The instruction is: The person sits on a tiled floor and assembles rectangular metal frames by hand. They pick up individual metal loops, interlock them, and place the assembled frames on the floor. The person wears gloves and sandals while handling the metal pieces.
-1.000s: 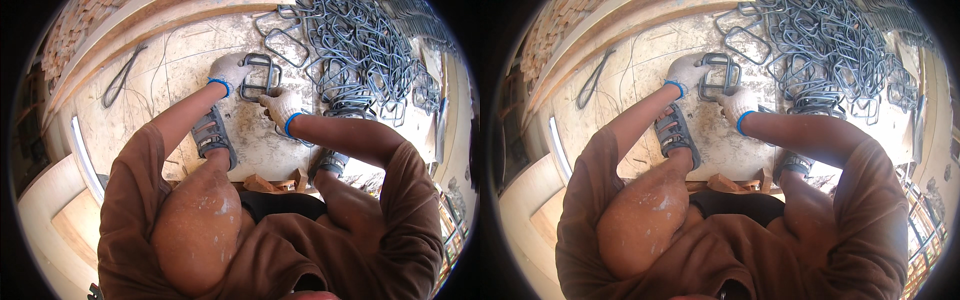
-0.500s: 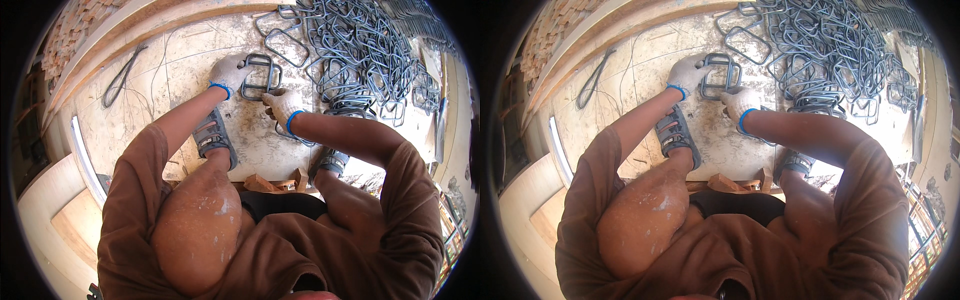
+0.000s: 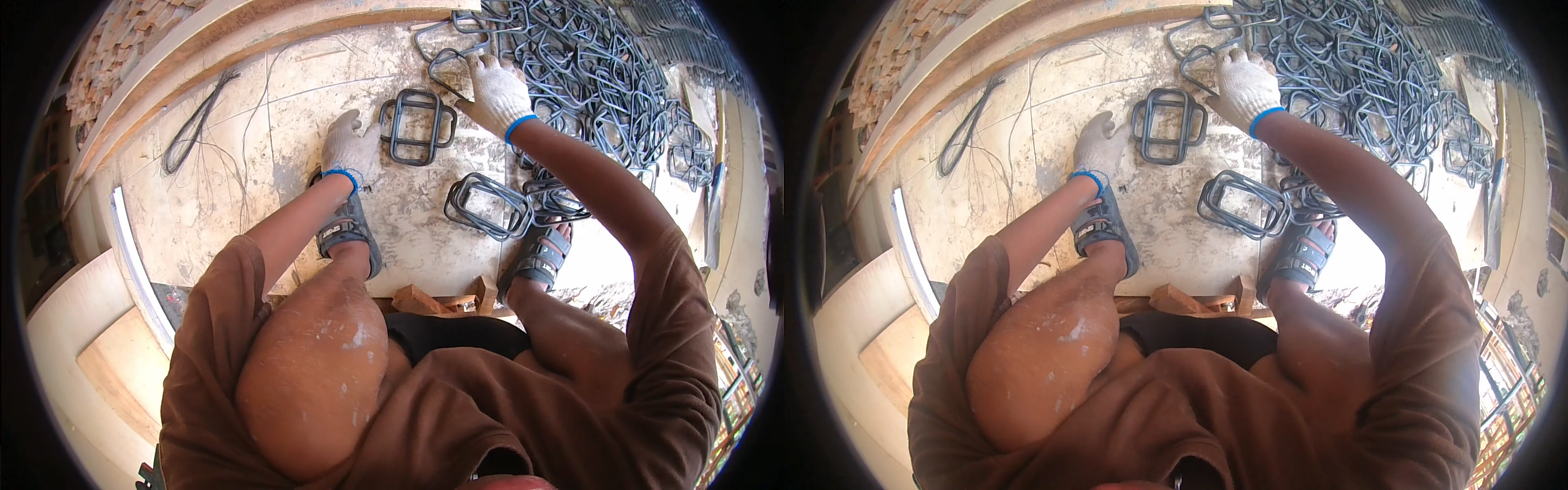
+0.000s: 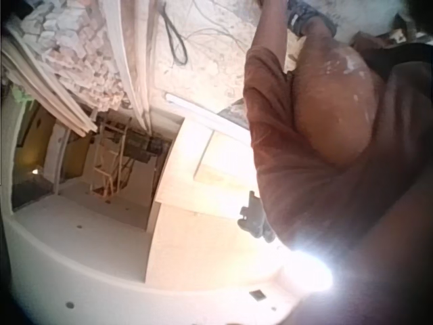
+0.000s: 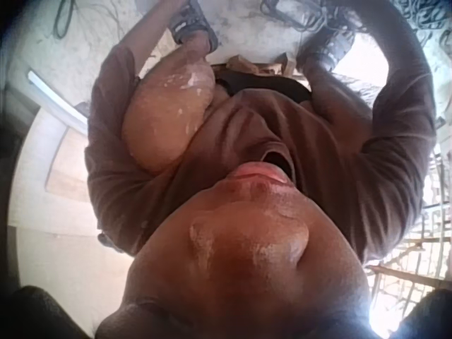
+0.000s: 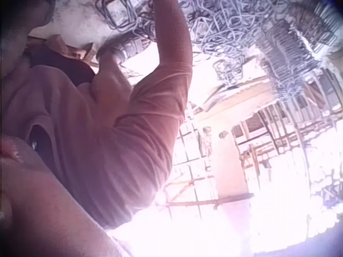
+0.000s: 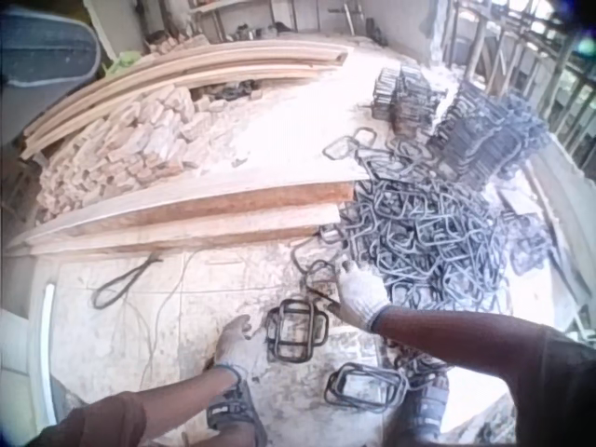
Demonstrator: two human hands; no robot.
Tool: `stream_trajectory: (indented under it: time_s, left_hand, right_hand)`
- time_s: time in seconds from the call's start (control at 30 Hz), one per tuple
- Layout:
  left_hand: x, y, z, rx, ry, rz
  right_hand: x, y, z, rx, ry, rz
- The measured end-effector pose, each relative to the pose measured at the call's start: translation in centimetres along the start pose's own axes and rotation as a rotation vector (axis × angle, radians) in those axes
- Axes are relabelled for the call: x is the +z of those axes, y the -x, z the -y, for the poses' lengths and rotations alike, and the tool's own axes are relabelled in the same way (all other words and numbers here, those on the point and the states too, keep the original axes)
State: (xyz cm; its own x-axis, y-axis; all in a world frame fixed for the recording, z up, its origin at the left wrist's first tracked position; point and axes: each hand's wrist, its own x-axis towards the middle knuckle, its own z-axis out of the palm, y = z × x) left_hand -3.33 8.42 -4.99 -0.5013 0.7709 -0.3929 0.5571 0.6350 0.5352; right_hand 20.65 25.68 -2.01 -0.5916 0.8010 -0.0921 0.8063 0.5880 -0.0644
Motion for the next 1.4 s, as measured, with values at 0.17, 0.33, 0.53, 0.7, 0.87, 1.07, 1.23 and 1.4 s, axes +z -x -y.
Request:
stream_trajectory:
  time_s: [0.17,0.33,0.53,0.7,0.87,1.07,1.23,1.4]
  left_hand:
    - [1.0,0.9,0.6,-0.124,0.162,0.113]
    - [-0.2,1.4,-0.9,0.188,-0.055,0.097]
    - [-0.9,-0.7,-4.5,0.113,-0.282,0.232]
    - [-1.1,-1.0,-5.1,0.108,-0.347,0.225]
    - [-1.1,-1.6,-5.3,0.075,-0.308,0.268]
    - [-2.2,-1.0,-5.4,0.138,-0.249,0.241]
    - [-1.4,-1.4,-4.0,0.157,-0.069,0.232]
    - [-1.1,-1.4,-3.8,0.218,0.211,0.38]
  right_hand:
    - [1.0,-1.5,0.7,-0.048,0.113,0.202]
    - [1.8,-2.5,0.4,-0.01,0.078,0.137]
    - [2.3,-3.3,0.1,-0.016,0.113,0.154]
    - [1.3,-3.3,0.1,-0.035,0.118,0.173]
    - [1.1,-3.0,-0.3,-0.046,0.109,0.181]
    - [1.1,-3.2,-0.5,-0.046,0.09,0.19]
    - [0.8,-2.7,-1.4,-0.022,-0.055,0.001]
    - [-0.7,-2.8,-1.6,-0.365,-0.592,0.089]
